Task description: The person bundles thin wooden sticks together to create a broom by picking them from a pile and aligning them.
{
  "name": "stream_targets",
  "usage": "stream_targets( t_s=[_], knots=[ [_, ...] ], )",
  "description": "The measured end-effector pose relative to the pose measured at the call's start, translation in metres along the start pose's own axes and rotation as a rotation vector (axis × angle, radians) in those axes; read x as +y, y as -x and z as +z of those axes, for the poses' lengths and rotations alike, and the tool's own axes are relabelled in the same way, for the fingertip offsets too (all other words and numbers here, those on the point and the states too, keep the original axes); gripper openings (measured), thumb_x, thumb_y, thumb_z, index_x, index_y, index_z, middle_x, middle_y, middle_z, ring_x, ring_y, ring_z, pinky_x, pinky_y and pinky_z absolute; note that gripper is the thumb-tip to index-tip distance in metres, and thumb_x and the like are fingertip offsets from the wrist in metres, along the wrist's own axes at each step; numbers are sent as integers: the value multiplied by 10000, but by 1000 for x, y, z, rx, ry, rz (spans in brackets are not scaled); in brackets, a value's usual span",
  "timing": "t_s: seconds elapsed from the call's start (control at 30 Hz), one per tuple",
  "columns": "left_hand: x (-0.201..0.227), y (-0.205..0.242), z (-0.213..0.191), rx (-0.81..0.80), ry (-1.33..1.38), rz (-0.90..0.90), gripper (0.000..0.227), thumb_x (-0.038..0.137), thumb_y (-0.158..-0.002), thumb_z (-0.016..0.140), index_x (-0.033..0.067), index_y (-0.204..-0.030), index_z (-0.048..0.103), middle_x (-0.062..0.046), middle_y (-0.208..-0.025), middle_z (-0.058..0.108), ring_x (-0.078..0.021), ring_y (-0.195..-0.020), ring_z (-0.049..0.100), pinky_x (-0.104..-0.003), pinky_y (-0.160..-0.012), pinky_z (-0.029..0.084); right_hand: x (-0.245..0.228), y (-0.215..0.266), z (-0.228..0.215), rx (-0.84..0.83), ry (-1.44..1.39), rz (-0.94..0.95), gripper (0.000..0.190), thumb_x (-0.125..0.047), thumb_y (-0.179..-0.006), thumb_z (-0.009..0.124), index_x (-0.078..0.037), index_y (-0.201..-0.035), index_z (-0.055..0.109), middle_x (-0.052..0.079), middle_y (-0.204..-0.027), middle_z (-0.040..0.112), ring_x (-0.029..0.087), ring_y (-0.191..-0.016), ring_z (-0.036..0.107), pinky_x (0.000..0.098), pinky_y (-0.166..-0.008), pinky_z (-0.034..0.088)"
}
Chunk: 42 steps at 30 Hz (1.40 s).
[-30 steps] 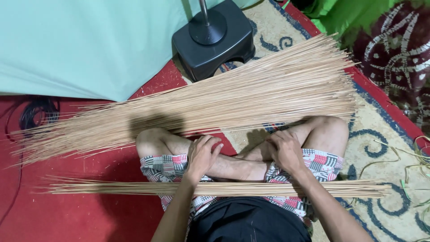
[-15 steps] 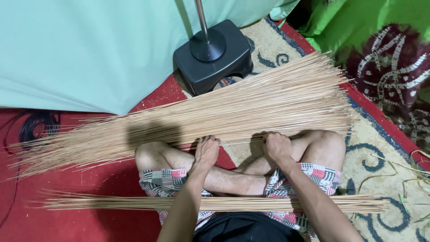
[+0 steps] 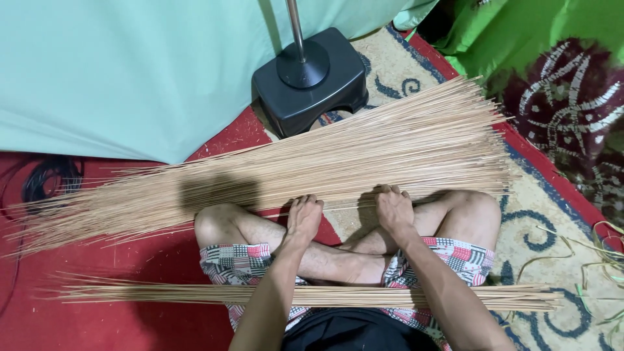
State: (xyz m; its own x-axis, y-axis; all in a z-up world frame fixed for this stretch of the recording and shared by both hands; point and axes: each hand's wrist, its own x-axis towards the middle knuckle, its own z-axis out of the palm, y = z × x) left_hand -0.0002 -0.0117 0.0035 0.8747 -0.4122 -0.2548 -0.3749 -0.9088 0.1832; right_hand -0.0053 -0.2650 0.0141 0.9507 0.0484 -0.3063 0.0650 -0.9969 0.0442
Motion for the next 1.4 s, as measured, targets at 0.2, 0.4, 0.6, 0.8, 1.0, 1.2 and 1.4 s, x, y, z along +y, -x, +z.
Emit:
stream_targets(
  t_s=[0.2,0.4,0.6,0.8,1.0,1.2,1.4],
  knots=[
    [-7,-4,17,24,35,3,267,17,-886,598,106,-1091,745,-93,-1072,710,-285,-1036,682,-417,-895,512,15,-30,85,-29,59,-11,300,-131,-902,553,-174,-1044,813,12,-1217,697,233,-1183,664,403,-967,558],
    [-8,-11,36,8,-23,-42,337,8,-855,648,95,-1175,710,-91,-1108,697,-271,-1074,654,-413,-910,497,0,3,22,12,-109,10,351,-69,-923,478,-158,-1157,724,44,-1151,690,249,-1206,620,406,-957,562],
    [-9,-11,39,48,-40,-93,357,2,-865,646,69,-1212,692,-100,-1110,708,-270,-1086,650,-403,-917,474,6,1,35,30,-222,40,309,-50,-937,450,-158,-1090,696,58,-1114,726,267,-1182,655,389,-952,574],
    [-12,-9,45,82,28,-165,309,20,-873,615,72,-1166,700,-128,-1138,682,-292,-1125,632,-431,-1018,452,1,11,1,25,-279,83,176,-124,-959,511,-173,-1027,665,76,-1114,697,288,-1171,644,388,-965,566],
    [-12,-7,24,89,94,-178,358,3,-838,694,43,-1194,683,-166,-1196,631,-334,-1233,573,-503,-1193,320,-1,8,1,29,-284,93,105,-159,-971,560,-163,-1025,651,90,-1139,669,311,-1164,648,414,-969,570],
    [-7,1,20,26,95,-179,218,137,-1006,559,112,-1171,699,-99,-1140,656,-262,-1158,619,-447,-1033,442,0,11,-4,-55,-220,118,209,-133,-975,499,-203,-1120,632,48,-1218,658,272,-1246,607,458,-1003,546],
    [-19,2,13,105,97,-138,196,142,-1016,543,121,-1106,716,-104,-1072,697,-280,-1127,647,-459,-1017,448,8,8,5,-52,-284,130,171,-163,-983,504,-191,-1122,600,64,-1180,690,290,-1238,621,489,-957,569]
  ],
)
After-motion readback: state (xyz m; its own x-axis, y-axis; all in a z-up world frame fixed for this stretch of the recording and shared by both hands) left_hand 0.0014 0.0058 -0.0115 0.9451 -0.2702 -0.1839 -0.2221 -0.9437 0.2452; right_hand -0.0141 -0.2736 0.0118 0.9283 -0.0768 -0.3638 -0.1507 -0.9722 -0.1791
